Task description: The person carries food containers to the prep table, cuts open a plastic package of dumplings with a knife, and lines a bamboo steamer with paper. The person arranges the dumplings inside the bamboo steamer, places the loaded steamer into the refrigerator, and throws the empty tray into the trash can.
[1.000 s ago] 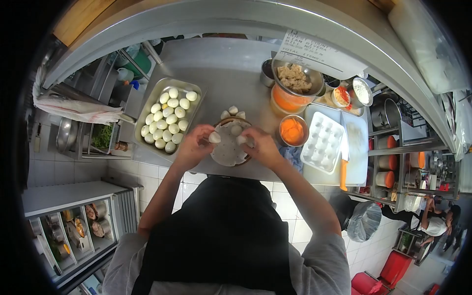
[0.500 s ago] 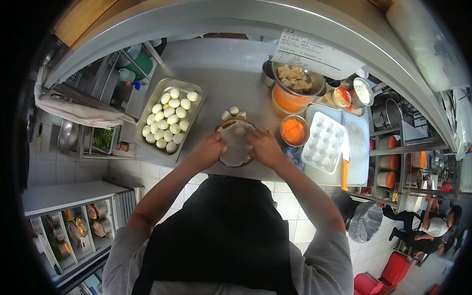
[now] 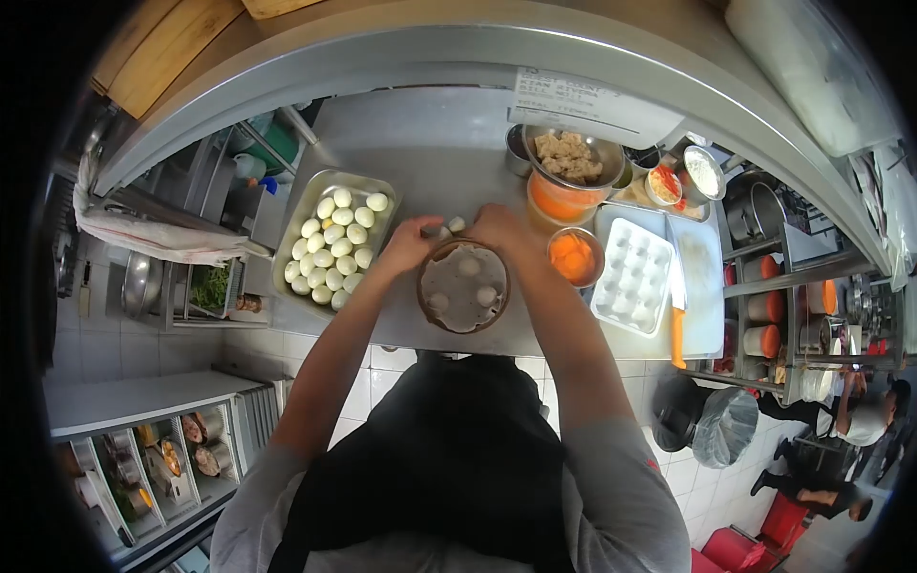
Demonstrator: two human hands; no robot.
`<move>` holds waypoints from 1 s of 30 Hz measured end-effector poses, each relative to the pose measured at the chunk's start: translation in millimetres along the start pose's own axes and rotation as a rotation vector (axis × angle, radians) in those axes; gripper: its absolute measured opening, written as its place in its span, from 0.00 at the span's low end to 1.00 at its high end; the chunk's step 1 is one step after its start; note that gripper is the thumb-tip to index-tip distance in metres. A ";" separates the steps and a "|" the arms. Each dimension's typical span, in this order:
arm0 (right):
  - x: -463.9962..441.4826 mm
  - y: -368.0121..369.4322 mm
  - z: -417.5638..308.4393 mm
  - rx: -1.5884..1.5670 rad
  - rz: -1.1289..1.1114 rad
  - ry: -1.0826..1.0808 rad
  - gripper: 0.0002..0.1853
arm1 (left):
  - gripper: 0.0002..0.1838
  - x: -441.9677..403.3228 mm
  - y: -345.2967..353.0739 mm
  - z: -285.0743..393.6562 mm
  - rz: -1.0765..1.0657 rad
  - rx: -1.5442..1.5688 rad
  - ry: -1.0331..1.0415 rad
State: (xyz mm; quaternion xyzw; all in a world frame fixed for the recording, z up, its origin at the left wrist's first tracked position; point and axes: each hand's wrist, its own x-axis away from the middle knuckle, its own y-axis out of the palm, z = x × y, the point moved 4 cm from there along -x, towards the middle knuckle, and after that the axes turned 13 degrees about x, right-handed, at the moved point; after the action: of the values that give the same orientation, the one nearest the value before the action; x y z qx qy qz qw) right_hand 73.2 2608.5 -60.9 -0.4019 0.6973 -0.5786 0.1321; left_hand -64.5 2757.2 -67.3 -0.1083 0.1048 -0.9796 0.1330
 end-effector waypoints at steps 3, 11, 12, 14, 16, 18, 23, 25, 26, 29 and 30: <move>6.8 -4.0 7.7 -0.006 -0.033 0.062 0.28 | 0.25 -20.3 3.3 -12.0 -0.080 0.048 -0.003; 117.4 -32.6 -0.9 -0.687 -0.002 -0.202 0.21 | 0.20 -17.4 -0.5 -10.2 -0.064 -0.144 0.108; 133.9 -29.0 -14.4 -0.462 0.031 -0.268 0.22 | 0.21 -13.3 -3.4 -2.9 -0.041 -0.192 0.078; 155.9 -16.1 -38.2 -0.313 0.105 -0.310 0.21 | 0.21 -6.8 -5.8 -2.8 -0.018 -0.241 0.047; 168.2 -6.6 -54.6 -0.168 0.183 -0.349 0.20 | 0.20 1.8 -16.8 -4.0 0.180 0.186 0.141; 171.2 6.1 -59.9 -0.029 0.164 -0.324 0.20 | 0.19 23.9 -18.5 9.5 0.147 0.367 0.156; 167.9 14.6 -53.9 0.001 0.169 -0.521 0.15 | 0.16 83.2 -4.7 30.9 -0.014 0.486 0.167; 166.4 1.1 -53.7 -0.037 0.111 -0.540 0.13 | 0.15 97.2 7.0 52.0 -0.021 0.290 0.257; 165.2 -11.0 -51.9 -0.133 0.121 -0.475 0.13 | 0.14 102.0 13.4 62.7 -0.024 0.090 0.345; 152.5 -23.3 -37.8 -0.205 0.194 -0.334 0.13 | 0.15 104.0 26.9 58.2 -0.016 -0.238 0.511; 147.5 -24.1 -30.7 -0.187 0.260 -0.250 0.13 | 0.15 105.4 32.4 57.2 -0.030 -0.422 0.611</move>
State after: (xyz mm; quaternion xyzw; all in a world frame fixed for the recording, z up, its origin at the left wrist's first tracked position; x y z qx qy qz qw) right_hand -31.6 2524.6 11.6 -0.3877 0.7722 -0.4352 0.2531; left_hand -142.3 2686.7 -0.9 0.1624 0.3378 -0.9254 0.0558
